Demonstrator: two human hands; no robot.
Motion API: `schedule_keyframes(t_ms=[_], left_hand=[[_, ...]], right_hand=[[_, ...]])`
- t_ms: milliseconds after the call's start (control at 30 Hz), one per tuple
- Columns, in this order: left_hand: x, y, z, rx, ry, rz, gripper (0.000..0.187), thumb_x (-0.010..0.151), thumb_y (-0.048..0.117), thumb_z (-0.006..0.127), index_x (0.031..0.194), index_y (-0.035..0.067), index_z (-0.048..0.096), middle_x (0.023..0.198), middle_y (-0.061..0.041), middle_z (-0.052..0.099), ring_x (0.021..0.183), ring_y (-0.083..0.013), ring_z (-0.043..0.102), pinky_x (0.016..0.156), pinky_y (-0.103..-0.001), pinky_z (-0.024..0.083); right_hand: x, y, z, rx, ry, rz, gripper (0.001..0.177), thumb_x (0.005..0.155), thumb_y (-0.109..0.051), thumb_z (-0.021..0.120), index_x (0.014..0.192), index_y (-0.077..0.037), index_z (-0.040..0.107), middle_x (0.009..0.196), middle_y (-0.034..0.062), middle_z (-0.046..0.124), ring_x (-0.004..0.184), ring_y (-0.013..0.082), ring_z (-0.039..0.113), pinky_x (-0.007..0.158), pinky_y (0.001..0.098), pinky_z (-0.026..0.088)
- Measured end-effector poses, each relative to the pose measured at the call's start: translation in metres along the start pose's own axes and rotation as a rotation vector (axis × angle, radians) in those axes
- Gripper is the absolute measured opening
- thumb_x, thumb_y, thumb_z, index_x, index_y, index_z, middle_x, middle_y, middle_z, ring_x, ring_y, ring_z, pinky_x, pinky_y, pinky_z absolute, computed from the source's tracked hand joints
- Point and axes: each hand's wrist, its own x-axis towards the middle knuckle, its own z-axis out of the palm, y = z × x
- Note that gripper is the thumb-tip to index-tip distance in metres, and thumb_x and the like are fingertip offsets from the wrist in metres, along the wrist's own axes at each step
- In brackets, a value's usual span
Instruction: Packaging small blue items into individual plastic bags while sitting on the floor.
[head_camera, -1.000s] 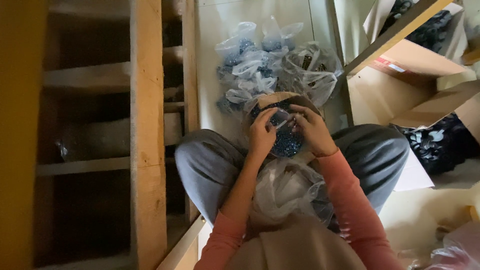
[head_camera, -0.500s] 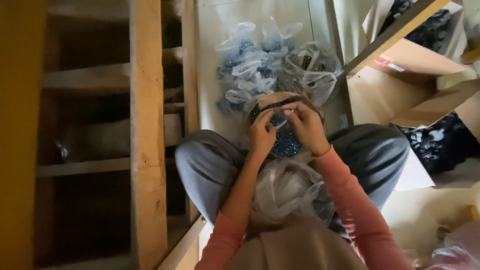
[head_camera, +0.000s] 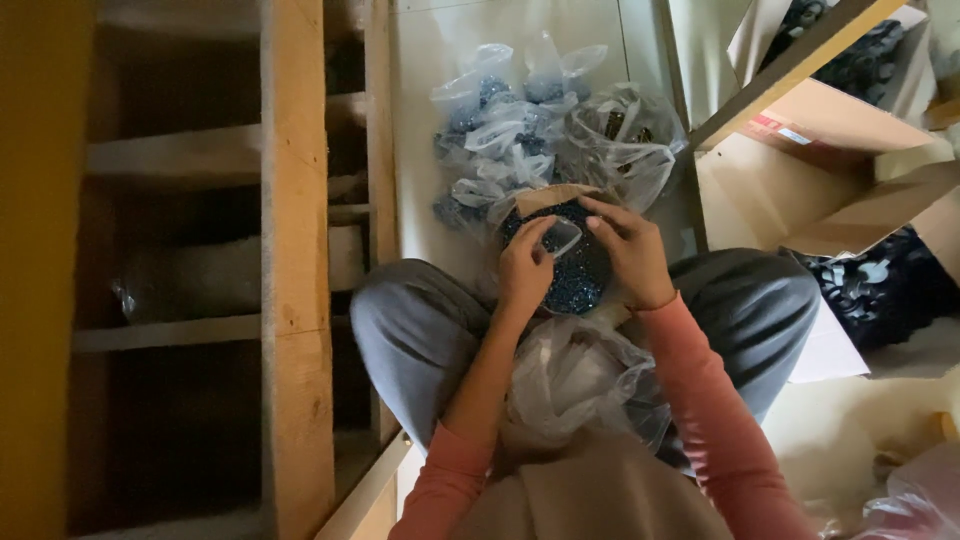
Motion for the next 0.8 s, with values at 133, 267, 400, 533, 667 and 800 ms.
schedule_keyframes(t_ms=[133, 267, 400, 533, 667, 800], left_hand=[[-0.001, 0.005, -0.002, -0.030, -0.006, 0.010, 0.048, 0.096, -0.013, 0.048, 0.139, 0.003, 0.061, 0.137, -0.021, 0.060, 0.124, -0.0441, 0.060, 0.091, -0.053, 0.061], [0.001, -0.001, 0.000, 0.043, 0.006, -0.005, 0.047, 0.094, -0.013, 0.052, 0.136, 0.004, 0.064, 0.136, -0.019, 0.061, 0.123, -0.0410, 0.062, 0.094, -0.051, 0.061], [0.000, -0.007, 0.001, -0.010, 0.005, 0.042, 0.049, 0.095, -0.015, 0.049, 0.140, 0.003, 0.060, 0.138, -0.022, 0.058, 0.124, -0.0460, 0.059, 0.092, -0.057, 0.061], [0.000, -0.005, 0.001, 0.010, 0.009, 0.029, 0.051, 0.095, -0.013, 0.050, 0.139, 0.008, 0.062, 0.137, -0.016, 0.060, 0.124, -0.0387, 0.062, 0.092, -0.050, 0.062], [-0.001, -0.010, 0.004, -0.013, 0.028, 0.037, 0.049, 0.096, -0.013, 0.049, 0.138, 0.007, 0.063, 0.135, -0.017, 0.061, 0.122, -0.0402, 0.062, 0.089, -0.051, 0.062], [0.001, -0.011, 0.004, 0.009, 0.027, 0.020, 0.049, 0.095, -0.012, 0.050, 0.138, 0.009, 0.064, 0.136, -0.015, 0.063, 0.123, -0.0362, 0.063, 0.091, -0.047, 0.062]], right_hand=[[0.006, -0.002, 0.004, -0.030, -0.064, 0.000, 0.031, 0.099, -0.026, 0.074, 0.129, -0.018, 0.075, 0.103, 0.0147, 0.073, 0.096, 0.0246, 0.067, 0.087, 0.0426, 0.053], [0.001, -0.010, 0.011, -0.108, -0.139, -0.028, 0.042, 0.091, -0.020, 0.081, 0.131, -0.014, 0.073, 0.100, 0.0209, 0.070, 0.094, 0.0348, 0.068, 0.081, 0.0459, 0.053], [0.001, 0.000, 0.010, -0.059, -0.118, 0.095, 0.035, 0.102, -0.021, 0.067, 0.134, -0.005, 0.067, 0.110, 0.0260, 0.068, 0.104, 0.0428, 0.067, 0.087, 0.0545, 0.053], [0.000, 0.043, 0.003, 0.217, -0.152, 0.243, 0.047, 0.097, 0.003, 0.050, 0.143, 0.002, 0.057, 0.117, 0.0239, 0.064, 0.108, 0.0305, 0.063, 0.092, 0.0450, 0.055], [-0.001, 0.014, 0.007, 0.502, -0.077, 0.207, 0.054, 0.091, 0.011, 0.047, 0.145, 0.007, 0.050, 0.128, 0.0270, 0.058, 0.119, 0.0335, 0.058, 0.104, 0.0502, 0.049], [0.004, 0.030, 0.021, 0.625, -0.080, 0.015, 0.049, 0.092, 0.019, 0.049, 0.139, 0.005, 0.054, 0.129, 0.0242, 0.061, 0.125, 0.0334, 0.058, 0.110, 0.0496, 0.046]])
